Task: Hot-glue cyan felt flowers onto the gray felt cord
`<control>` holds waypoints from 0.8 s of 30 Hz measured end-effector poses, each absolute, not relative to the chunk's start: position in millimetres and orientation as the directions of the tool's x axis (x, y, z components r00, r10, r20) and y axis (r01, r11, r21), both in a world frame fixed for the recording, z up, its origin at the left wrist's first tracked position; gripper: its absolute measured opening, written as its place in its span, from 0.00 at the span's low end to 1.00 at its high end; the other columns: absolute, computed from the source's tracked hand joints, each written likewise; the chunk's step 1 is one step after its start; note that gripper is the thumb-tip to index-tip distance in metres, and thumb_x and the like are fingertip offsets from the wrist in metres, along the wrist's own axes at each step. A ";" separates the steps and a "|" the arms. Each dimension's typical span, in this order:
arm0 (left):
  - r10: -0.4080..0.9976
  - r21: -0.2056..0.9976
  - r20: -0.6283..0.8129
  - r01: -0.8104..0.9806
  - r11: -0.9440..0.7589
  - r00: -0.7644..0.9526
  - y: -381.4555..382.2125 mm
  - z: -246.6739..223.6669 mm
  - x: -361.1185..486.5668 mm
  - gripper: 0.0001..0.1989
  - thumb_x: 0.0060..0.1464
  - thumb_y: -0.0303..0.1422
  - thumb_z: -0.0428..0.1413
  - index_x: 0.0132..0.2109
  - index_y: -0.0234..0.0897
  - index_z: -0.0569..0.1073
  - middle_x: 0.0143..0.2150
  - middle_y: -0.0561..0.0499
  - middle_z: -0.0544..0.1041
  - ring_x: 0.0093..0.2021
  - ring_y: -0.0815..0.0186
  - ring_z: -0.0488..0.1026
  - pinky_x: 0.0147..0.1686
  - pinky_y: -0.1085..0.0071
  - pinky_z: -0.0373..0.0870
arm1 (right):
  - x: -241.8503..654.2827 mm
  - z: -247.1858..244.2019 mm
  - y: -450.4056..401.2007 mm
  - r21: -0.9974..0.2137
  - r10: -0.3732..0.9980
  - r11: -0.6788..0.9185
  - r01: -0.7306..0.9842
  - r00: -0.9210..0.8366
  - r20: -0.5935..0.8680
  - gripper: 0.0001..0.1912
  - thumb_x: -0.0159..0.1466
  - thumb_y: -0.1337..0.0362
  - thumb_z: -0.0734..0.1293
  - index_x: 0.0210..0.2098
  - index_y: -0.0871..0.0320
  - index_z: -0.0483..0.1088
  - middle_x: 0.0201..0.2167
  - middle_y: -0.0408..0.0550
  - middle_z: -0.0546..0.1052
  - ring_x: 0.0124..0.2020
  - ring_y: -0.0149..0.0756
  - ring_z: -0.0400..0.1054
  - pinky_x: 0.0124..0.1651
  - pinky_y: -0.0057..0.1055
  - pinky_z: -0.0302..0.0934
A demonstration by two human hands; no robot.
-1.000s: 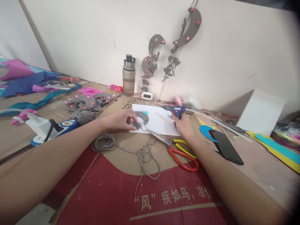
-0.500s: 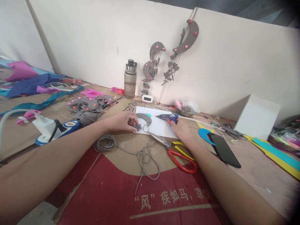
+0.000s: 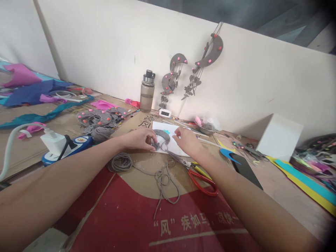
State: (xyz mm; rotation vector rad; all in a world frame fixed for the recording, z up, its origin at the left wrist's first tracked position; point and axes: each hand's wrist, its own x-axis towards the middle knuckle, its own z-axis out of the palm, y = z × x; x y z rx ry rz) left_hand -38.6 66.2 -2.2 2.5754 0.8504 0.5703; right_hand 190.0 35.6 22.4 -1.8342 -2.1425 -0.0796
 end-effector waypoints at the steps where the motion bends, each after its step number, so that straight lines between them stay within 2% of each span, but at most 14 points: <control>1: 0.631 0.469 0.252 0.478 -0.743 0.733 65.7 -2.1 -38.6 0.17 0.43 0.42 0.59 0.40 0.38 0.76 0.40 0.49 0.74 0.32 0.68 0.70 0.32 0.74 0.64 | 184.5 25.2 39.8 -0.126 0.962 0.159 0.979 -0.125 0.243 0.13 0.61 0.60 0.62 0.42 0.60 0.68 0.39 0.53 0.75 0.41 0.37 0.69 0.43 0.30 0.59; 6: 0.630 0.485 0.252 0.467 -0.739 0.734 62.8 0.1 -38.3 0.17 0.43 0.41 0.60 0.40 0.39 0.76 0.41 0.49 0.74 0.32 0.69 0.70 0.32 0.75 0.64 | 155.9 31.8 56.4 0.052 0.987 0.129 0.990 -0.133 0.091 0.17 0.57 0.59 0.65 0.42 0.63 0.71 0.40 0.58 0.76 0.42 0.44 0.71 0.40 0.32 0.60; 9: 0.629 0.507 0.230 0.460 -0.729 0.743 62.7 1.1 -38.0 0.17 0.43 0.41 0.60 0.40 0.38 0.76 0.41 0.49 0.74 0.32 0.69 0.70 0.32 0.75 0.64 | 143.4 31.6 62.2 0.098 0.993 0.111 0.989 -0.114 0.030 0.18 0.55 0.60 0.67 0.42 0.66 0.72 0.41 0.61 0.76 0.42 0.46 0.71 0.38 0.31 0.60; 15: 0.613 0.507 0.238 0.442 -0.740 0.754 65.6 -2.0 -40.4 0.17 0.43 0.41 0.60 0.41 0.38 0.76 0.41 0.50 0.74 0.32 0.69 0.70 0.32 0.75 0.64 | 141.7 30.6 73.6 0.086 0.996 0.085 0.993 -0.085 -0.008 0.17 0.52 0.66 0.66 0.41 0.66 0.72 0.40 0.59 0.77 0.40 0.43 0.72 0.34 0.28 0.60; 21: 0.610 0.486 0.258 0.446 -0.752 0.749 66.3 -3.8 -40.7 0.18 0.42 0.42 0.60 0.40 0.37 0.76 0.38 0.50 0.73 0.31 0.69 0.70 0.31 0.76 0.64 | 143.1 31.3 78.9 0.064 0.999 0.039 0.997 -0.036 -0.038 0.25 0.51 0.64 0.67 0.47 0.66 0.67 0.42 0.58 0.76 0.41 0.41 0.71 0.31 0.26 0.58; 24: 0.610 0.490 0.251 0.445 -0.750 0.752 66.6 -4.1 -39.8 0.18 0.42 0.42 0.60 0.41 0.37 0.76 0.37 0.50 0.74 0.30 0.70 0.70 0.30 0.76 0.63 | 140.6 32.8 81.4 0.058 0.996 0.041 0.997 -0.036 -0.084 0.21 0.50 0.65 0.68 0.43 0.64 0.70 0.38 0.55 0.77 0.37 0.38 0.72 0.30 0.25 0.59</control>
